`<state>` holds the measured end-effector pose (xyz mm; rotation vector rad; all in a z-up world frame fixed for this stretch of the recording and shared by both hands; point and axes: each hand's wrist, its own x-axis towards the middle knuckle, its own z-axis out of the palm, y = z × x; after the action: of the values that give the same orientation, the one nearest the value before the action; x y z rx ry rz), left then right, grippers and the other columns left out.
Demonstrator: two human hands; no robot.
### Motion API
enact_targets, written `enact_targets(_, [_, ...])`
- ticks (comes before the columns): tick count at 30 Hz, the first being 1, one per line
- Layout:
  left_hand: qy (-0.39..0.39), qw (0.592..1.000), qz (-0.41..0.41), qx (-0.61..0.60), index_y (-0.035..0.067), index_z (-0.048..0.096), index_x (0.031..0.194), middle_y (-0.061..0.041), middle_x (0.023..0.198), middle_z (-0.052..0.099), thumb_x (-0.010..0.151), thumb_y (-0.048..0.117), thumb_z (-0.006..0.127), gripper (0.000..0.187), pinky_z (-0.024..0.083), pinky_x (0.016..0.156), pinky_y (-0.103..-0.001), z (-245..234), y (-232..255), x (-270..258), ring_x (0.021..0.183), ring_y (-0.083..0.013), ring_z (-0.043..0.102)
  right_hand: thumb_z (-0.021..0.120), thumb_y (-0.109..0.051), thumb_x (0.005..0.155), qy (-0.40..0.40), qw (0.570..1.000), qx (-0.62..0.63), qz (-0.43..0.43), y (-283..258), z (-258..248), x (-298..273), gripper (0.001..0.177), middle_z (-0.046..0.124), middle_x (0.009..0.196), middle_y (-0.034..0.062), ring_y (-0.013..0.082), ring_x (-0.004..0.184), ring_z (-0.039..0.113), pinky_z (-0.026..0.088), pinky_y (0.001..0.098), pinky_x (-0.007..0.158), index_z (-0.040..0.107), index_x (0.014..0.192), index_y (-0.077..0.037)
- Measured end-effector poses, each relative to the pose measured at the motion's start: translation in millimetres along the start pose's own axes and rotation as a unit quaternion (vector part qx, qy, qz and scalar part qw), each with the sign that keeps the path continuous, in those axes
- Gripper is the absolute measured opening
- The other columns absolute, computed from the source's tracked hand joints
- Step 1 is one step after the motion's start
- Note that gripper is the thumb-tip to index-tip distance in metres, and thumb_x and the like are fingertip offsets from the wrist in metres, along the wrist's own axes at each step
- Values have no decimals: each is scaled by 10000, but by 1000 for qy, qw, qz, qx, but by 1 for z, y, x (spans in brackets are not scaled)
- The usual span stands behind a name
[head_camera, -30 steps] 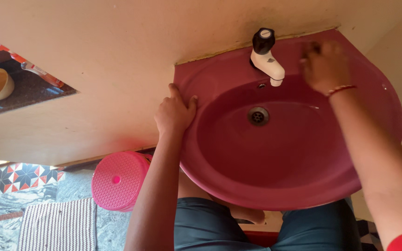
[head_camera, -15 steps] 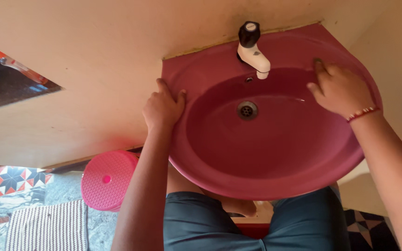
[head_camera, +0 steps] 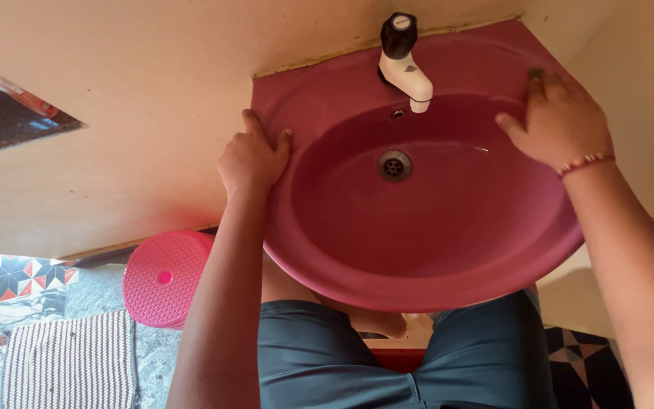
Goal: The person cleans a sink and faucet using a scrubbing pad, wiping the interior and exterior surfaces of the basin and the spout by hand.
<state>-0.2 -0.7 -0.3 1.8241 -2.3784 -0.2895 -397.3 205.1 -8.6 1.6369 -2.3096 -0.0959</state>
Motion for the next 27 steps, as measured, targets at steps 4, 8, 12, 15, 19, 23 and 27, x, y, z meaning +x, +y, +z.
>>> enact_targets(4, [-3, 1000, 2, -12, 58, 427, 1415, -236, 999, 718, 929, 617, 592, 759, 558, 783, -538, 0, -1, 0, 961, -421, 706, 584, -502, 996, -89, 993, 19, 71, 6, -21, -35, 662, 679, 1283, 202, 310, 992, 727, 623, 442, 705, 595, 1421, 4])
enact_targets(8, [1, 1000, 1, -14, 53, 395, 1441, -244, 996, 714, 914, 617, 599, 798, 555, 777, -537, 0, -1, 1, 952, -427, 704, 677, -375, 1001, 36, 999, -2, 18, 18, -17, -78, 453, 721, 1295, 101, 252, 1035, 733, 604, 380, 803, 688, 1346, -82])
enact_targets(12, [4, 1000, 1, -9, 54, 392, 1447, -244, 1008, 718, 910, 621, 600, 808, 556, 788, -535, 2, -1, 2, 962, -423, 706, 729, -249, 980, 71, 991, 99, 51, 28, -4, -111, 316, 742, 1239, 56, 252, 1056, 725, 590, 367, 909, 747, 1261, -107])
enact_targets(15, [3, 1000, -4, -10, 56, 382, 1460, -245, 1015, 715, 911, 618, 597, 814, 557, 778, -537, 2, -1, 1, 960, -424, 705, 737, -241, 983, 79, 988, 121, 44, 27, -3, -124, 218, 742, 1251, 52, 242, 1083, 729, 586, 363, 967, 767, 1147, -100])
enact_targets(19, [11, 1000, 3, -8, 37, 367, 1471, -251, 1007, 716, 912, 620, 599, 840, 560, 770, -532, 1, -2, -1, 957, -425, 706, 725, -209, 947, 48, 950, 283, 125, 21, -14, -140, 306, 727, 1284, 71, 269, 971, 720, 585, 386, 895, 752, 1223, -81])
enact_targets(23, [1, 1000, -5, -10, 56, 407, 1442, -240, 1022, 720, 923, 622, 595, 791, 562, 789, -532, 0, -1, -2, 975, -422, 708, 728, -180, 981, 112, 956, 255, 95, 16, -12, -145, 221, 728, 1251, 90, 264, 1063, 720, 585, 378, 988, 751, 1166, -61])
enact_targets(27, [4, 1000, 0, -10, 44, 375, 1460, -250, 999, 713, 914, 612, 603, 820, 560, 763, -537, -2, -1, 0, 943, -430, 706, 763, -186, 982, 102, 970, 205, 82, 29, -2, -134, 226, 739, 1210, 109, 295, 1091, 710, 569, 397, 962, 759, 1164, -52])
